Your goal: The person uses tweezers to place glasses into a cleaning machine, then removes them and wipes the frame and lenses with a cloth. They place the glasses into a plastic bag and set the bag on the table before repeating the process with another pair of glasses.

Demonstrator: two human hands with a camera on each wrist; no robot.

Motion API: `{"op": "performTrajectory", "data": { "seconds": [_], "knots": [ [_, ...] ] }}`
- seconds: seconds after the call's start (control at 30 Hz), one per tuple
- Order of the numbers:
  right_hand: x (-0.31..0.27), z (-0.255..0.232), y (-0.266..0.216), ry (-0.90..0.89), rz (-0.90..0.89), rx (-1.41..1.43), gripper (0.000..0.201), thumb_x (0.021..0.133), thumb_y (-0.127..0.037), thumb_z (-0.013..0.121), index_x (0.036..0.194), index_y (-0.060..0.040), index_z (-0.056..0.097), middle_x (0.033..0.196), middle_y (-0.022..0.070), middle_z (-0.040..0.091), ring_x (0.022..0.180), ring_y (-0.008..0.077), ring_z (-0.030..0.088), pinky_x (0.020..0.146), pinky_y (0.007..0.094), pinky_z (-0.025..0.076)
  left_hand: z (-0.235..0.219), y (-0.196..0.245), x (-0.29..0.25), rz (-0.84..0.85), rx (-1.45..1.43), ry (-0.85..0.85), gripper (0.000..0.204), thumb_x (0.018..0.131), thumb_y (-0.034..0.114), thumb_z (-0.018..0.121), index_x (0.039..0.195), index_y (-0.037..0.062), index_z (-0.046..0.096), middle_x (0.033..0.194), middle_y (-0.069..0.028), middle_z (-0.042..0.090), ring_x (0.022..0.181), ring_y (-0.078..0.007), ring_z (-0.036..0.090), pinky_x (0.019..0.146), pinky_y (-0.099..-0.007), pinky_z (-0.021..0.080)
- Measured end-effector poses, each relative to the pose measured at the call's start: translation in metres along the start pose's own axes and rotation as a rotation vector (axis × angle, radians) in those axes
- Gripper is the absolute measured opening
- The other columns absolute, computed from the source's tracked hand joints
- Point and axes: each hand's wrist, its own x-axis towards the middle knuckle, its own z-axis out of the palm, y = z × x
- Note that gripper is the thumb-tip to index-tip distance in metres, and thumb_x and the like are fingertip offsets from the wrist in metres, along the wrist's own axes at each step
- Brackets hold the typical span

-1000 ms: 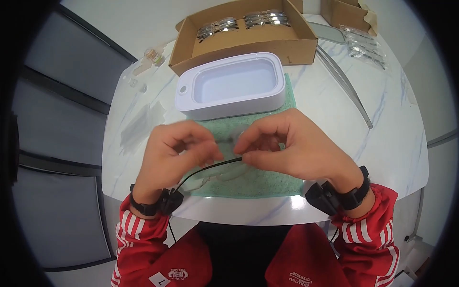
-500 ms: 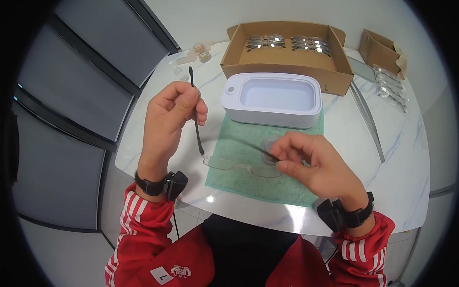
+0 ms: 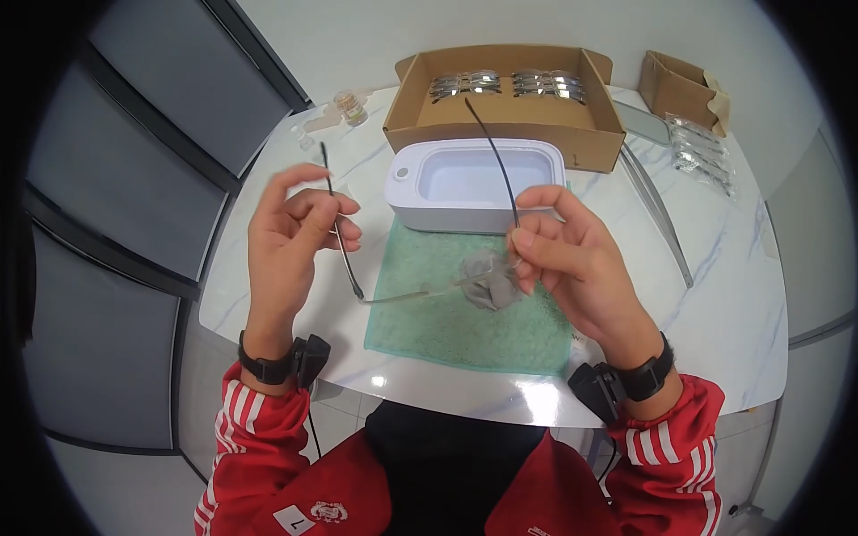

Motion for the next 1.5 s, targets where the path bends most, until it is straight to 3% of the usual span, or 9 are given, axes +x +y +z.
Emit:
{"op": "performTrajectory", "data": {
  "seconds": [0.2, 0.27, 0.4, 0.57, 0.6, 0.67, 0.77, 1.27, 1.5],
  "knots": [
    [-0.002, -0.003, -0.004, -0.002, -0.008, 0.186, 0.028, 0.097, -0.003, 0.059, 0.125, 0.0011, 0.058, 0.096, 0.0082, 0.061, 0.074, 0.0119, 0.058, 0.063, 0.027, 0.049, -0.008, -0.012, -0.007, 0.356, 0.439, -0.166, 0.02, 0.092, 0.001, 0.064, 0.111, -0.0008, 0.069, 0.109, -0.0149, 0.065, 0.092, -0.0195, 0.067, 0.079, -0.0306, 0.056],
    [-0.002, -0.002, -0.007, -0.009, 0.005, 0.202, 0.03, 0.098, -0.002, 0.058, 0.127, 0.0021, 0.058, 0.096, 0.0086, 0.061, 0.074, 0.0123, 0.059, 0.063, 0.0268, 0.049, -0.01, -0.009, -0.01, 0.636, 0.839, -0.053, 0.017, 0.083, -0.002, 0.071, 0.1, -0.0004, 0.073, 0.108, -0.015, 0.063, 0.092, -0.0203, 0.065, 0.078, -0.0316, 0.053],
    [-0.004, 0.014, -0.021, -0.061, 0.0, 0.177, 0.033, 0.098, -0.006, 0.06, 0.128, 0.0056, 0.058, 0.097, 0.0098, 0.062, 0.076, 0.0124, 0.061, 0.063, 0.0275, 0.051, -0.013, -0.002, -0.013, 0.841, 0.857, 0.073, 0.024, 0.073, 0.005, 0.083, 0.096, 0.0033, 0.075, 0.091, -0.0116, 0.065, 0.076, -0.0232, 0.063, 0.068, -0.0299, 0.051],
    [-0.008, 0.034, -0.028, 0.029, -0.186, -0.316, 0.029, 0.098, -0.014, 0.063, 0.119, 0.0061, 0.061, 0.087, 0.0095, 0.066, 0.065, 0.0113, 0.06, 0.056, 0.0268, 0.049, -0.01, 0.007, -0.03, 0.5, 0.498, -0.033, 0.015, 0.084, 0.007, 0.08, 0.094, -0.0016, 0.073, 0.082, -0.0072, 0.068, 0.068, -0.0151, 0.066, 0.062, -0.0261, 0.052],
    [-0.009, 0.036, -0.031, 0.045, -0.101, -0.379, 0.027, 0.099, -0.016, 0.063, 0.114, 0.0055, 0.062, 0.082, 0.0079, 0.066, 0.06, 0.0108, 0.059, 0.053, 0.0259, 0.048, -0.007, 0.006, -0.032, 0.502, 0.499, -0.034, 0.015, 0.084, 0.007, 0.08, 0.094, -0.0016, 0.073, 0.082, -0.0072, 0.068, 0.068, -0.0151, 0.066, 0.062, -0.0261, 0.052],
    [-0.007, 0.036, -0.029, 0.07, -0.019, -0.445, 0.025, 0.1, -0.018, 0.063, 0.11, 0.005, 0.063, 0.077, 0.0063, 0.067, 0.056, 0.0103, 0.058, 0.05, 0.025, 0.047, 0.0, -0.001, -0.033, 0.088, 0.033, -0.144, 0.016, 0.093, 0.012, 0.074, 0.096, -0.0033, 0.071, 0.083, -0.0061, 0.069, 0.067, -0.01, 0.066, 0.062, -0.0237, 0.054],
    [0.002, 0.042, -0.02, 0.105, 0.029, -0.346, 0.024, 0.102, -0.021, 0.061, 0.102, 0.0027, 0.062, 0.074, 0.0044, 0.066, 0.054, 0.0095, 0.057, 0.047, 0.0237, 0.045, 0.002, -0.005, -0.029, -0.068, -0.083, -0.268, 0.019, 0.099, 0.015, 0.067, 0.101, -0.004, 0.066, 0.09, -0.0084, 0.069, 0.074, -0.0138, 0.066, 0.069, -0.0273, 0.056],
    [0.016, 0.029, 0.003, 0.168, 0.059, 0.08, 0.023, 0.106, -0.021, 0.052, 0.114, 0.0003, 0.057, 0.096, 0.0124, 0.073, 0.076, 0.0144, 0.07, 0.062, 0.0267, 0.056, 0.033, -0.022, -0.01, -0.139, -0.396, -0.231, 0.038, 0.103, 0.014, 0.059, 0.135, -0.0052, 0.052, 0.112, -0.0171, 0.07, 0.103, -0.0231, 0.069, 0.094, -0.0361, 0.055],
    [0.014, 0.033, 0.015, 0.144, 0.099, 0.238, 0.024, 0.106, -0.02, 0.053, 0.119, 0.0004, 0.057, 0.108, 0.0145, 0.073, 0.084, 0.0161, 0.072, 0.066, 0.0269, 0.057, 0.04, -0.031, 0.003, -0.178, -0.634, -0.166, 0.037, 0.105, 0.022, 0.057, 0.132, -0.0021, 0.053, 0.12, -0.0146, 0.068, 0.112, -0.0255, 0.066, 0.102, -0.0408, 0.051]
  ]
}}
